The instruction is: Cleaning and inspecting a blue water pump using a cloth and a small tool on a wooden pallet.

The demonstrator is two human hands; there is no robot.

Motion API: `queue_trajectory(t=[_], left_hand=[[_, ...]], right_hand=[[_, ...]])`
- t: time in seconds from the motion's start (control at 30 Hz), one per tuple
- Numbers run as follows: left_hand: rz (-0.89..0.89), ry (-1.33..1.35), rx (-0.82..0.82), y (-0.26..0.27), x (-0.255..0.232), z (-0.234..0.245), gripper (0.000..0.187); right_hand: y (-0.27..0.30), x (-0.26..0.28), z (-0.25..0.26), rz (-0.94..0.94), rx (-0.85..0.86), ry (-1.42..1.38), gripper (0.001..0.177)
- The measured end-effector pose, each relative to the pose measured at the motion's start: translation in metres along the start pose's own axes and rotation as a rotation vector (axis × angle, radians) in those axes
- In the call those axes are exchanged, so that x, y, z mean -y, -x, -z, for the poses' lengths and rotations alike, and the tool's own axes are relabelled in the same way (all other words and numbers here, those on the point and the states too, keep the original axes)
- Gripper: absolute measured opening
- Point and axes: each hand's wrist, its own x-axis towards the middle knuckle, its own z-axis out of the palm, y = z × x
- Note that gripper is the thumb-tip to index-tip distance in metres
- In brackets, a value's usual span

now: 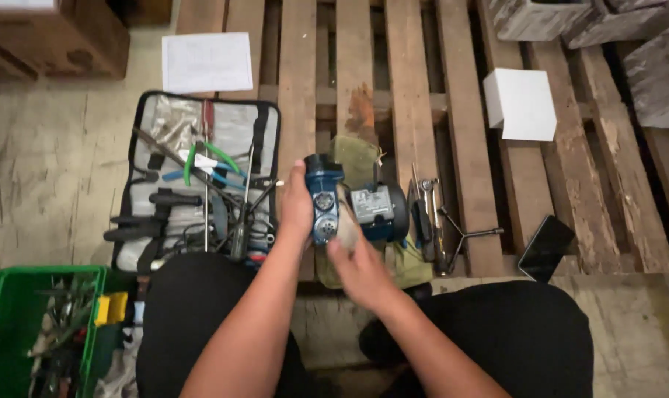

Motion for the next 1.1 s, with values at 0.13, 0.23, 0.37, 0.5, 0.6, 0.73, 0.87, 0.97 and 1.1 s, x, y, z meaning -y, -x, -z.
queue_trajectory(t=[0.13,0.23,0.37,0.5,0.6,0.73,0.87,0.97,1.1], left_hand=[[-0.032,0.059,-0.021,-0.007,0.004,0.000,0.079],[0.052,0.006,0.029,0.040,-0.028,0.004,0.086],[0.065,-0.006,0.021,0.010,-0.011,0.004,0.088],[0.049,-0.094,0.009,0.010,-0.009,0.002,0.085],[0.057,-0.047,-0.018,0.033,-0.024,0.001,0.084],[0.020,0.033,-0.037,0.031,-0.020,0.000,0.080],[0.006,0.033,-0.038,-0.008,0.004,-0.001,0.063],[0.054,0.228,0.013,0.002,0.002,-0.003,0.052],[-0.024,0.168,-0.005,0.030,-0.016,-0.004,0.072]], right_hand=[[0.007,-0.038,-0.001,-0.030,-0.017,0.017,0.064],[0.021,-0.051,0.002,-0.119,-0.018,-0.034,0.038],[0.016,-0.069,0.016,-0.197,0.071,-0.278,0.030],[0.023,-0.076,0.049,-0.255,-0.108,0.067,0.027],[0.025,-0.094,0.048,-0.206,-0.325,0.152,0.026],[0.045,-0.043,0.004,-0.015,-0.285,0.003,0.050],[0.029,-0.070,-0.023,-0.030,0.056,0.334,0.072],[0.022,-0.073,-0.029,0.151,0.008,0.692,0.068],[0.000,-0.022,-0.012,-0.285,0.160,0.761,0.065]])
